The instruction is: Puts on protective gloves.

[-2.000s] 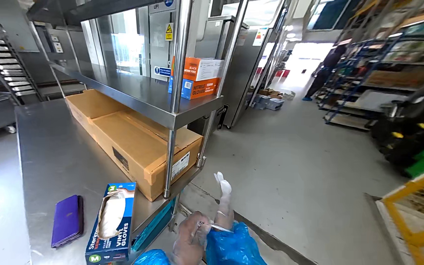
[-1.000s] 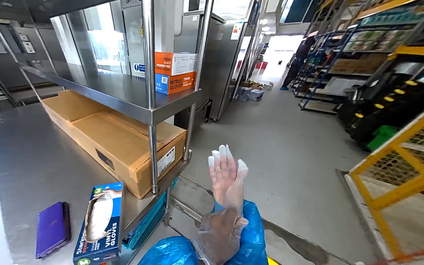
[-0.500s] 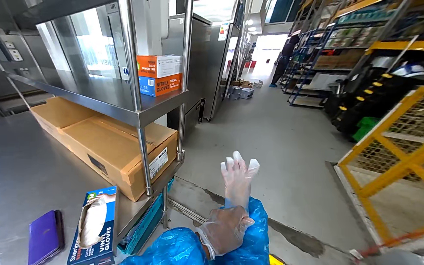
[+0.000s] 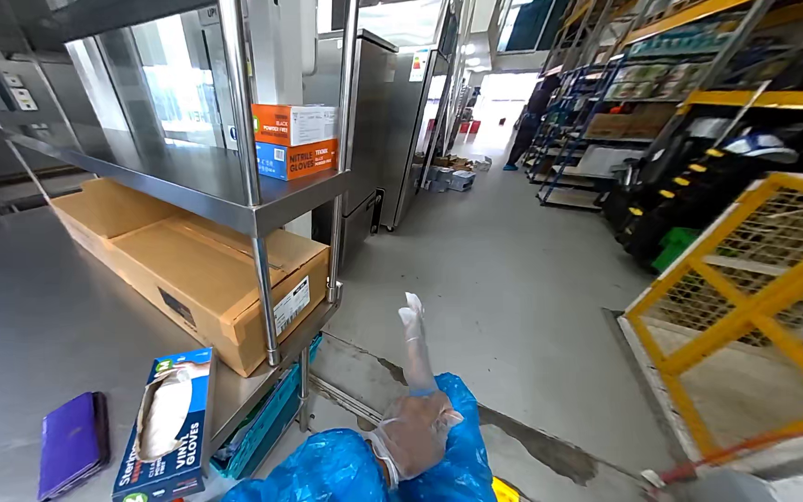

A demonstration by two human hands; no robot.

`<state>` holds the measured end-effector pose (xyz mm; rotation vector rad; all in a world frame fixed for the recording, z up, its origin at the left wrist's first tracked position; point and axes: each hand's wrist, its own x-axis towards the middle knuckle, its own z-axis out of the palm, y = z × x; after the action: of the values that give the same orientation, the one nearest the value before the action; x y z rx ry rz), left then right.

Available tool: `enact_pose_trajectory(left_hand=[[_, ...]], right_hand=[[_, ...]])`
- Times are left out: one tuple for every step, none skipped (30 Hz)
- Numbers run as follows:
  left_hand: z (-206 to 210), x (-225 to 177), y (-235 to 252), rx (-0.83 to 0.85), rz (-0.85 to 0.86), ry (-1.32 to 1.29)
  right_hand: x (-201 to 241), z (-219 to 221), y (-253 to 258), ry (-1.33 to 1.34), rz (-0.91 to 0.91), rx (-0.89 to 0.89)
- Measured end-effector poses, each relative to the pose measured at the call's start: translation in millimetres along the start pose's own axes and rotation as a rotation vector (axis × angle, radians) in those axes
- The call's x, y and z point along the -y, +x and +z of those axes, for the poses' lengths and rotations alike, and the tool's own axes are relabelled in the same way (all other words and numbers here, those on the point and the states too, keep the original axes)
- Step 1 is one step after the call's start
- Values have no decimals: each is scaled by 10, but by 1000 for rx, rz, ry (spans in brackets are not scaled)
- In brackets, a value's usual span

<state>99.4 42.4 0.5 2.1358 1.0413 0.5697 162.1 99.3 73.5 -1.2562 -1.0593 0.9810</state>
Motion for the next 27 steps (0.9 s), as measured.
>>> enact_pose_trajectory(left_hand=[[14, 11, -13, -4, -18, -9], [29, 43, -26, -12, -36, -17], [50, 91, -46, -15, -61, -29], [85, 136, -76, -10, -95, -39], [117, 167, -110, 5, -134, -47], [130, 193, -132, 19, -162, -53], [137, 218, -140, 19, -169, -56], [141, 229, -157, 17, -168, -58], [140, 228, -178, 16, -166, -53], [136, 217, -191, 20, -167, -54], [150, 199, -208, 19, -166, -66], [166, 185, -228, 4, -153, -77], [162, 177, -238, -24, -130, -92], [155, 179, -238, -68, -97, -112], [158, 199, -243, -138, -43, -131], [152, 236, -249, -226, 24, -150], [120, 261, -245, -321, 46, -173], [64, 265, -236, -417, -6, -229], [7, 301, -214, -519, -83, -322], [-47, 370, -175, -600, -153, -437], [-106, 423, -137, -614, -220, -576], [-151, 441, -112, -598, -249, -690], [-180, 424, -99, -578, -236, -763], [-205, 387, -98, -549, -205, -812], [-219, 357, -107, -524, -176, -829], [-219, 334, -116, -519, -161, -811], [-220, 311, -122, -526, -146, -794]], right_hand=[[-130, -17, 85, -47, 69, 50], [-348, -25, 183, -78, 109, 97], [-710, -25, 279, -83, 96, 140], [-1201, 1, 356, -74, 6, 147], [-1554, 27, 384, -43, -54, 161], [-1689, 64, 375, 39, -50, 135], [-1665, 102, 361, 118, 11, 54], [-1571, 144, 342, 192, 97, -50], [-1496, 163, 337, 262, 159, -119], [-1452, 131, 339, 351, 206, -107], [-1441, 86, 340, 457, 233, -41], [-1437, 61, 345, 552, 230, 30], [-1409, 50, 376, 638, 213, 79], [-1352, 12, 411, 702, 191, 129], [-1282, -42, 429, 744, 170, 175], [-1200, -91, 424, 785, 142, 210], [-1099, -130, 407, 824, 109, 230], [-998, -164, 373, 871, 85, 252], [-912, -177, 321, 925, 68, 281], [-850, -180, 265, 955, 47, 327], [-799, -172, 209, 970, 24, 372], [-748, -154, 155, 982, 3, 415], [-697, -139, 112, 994, -20, 460], [-647, -134, 86, 1002, -51, 493], [-599, -136, 64, 1008, -85, 511], [-556, -142, 36, 1005, -110, 524], [-515, -147, 9, 1001, -124, 541]])
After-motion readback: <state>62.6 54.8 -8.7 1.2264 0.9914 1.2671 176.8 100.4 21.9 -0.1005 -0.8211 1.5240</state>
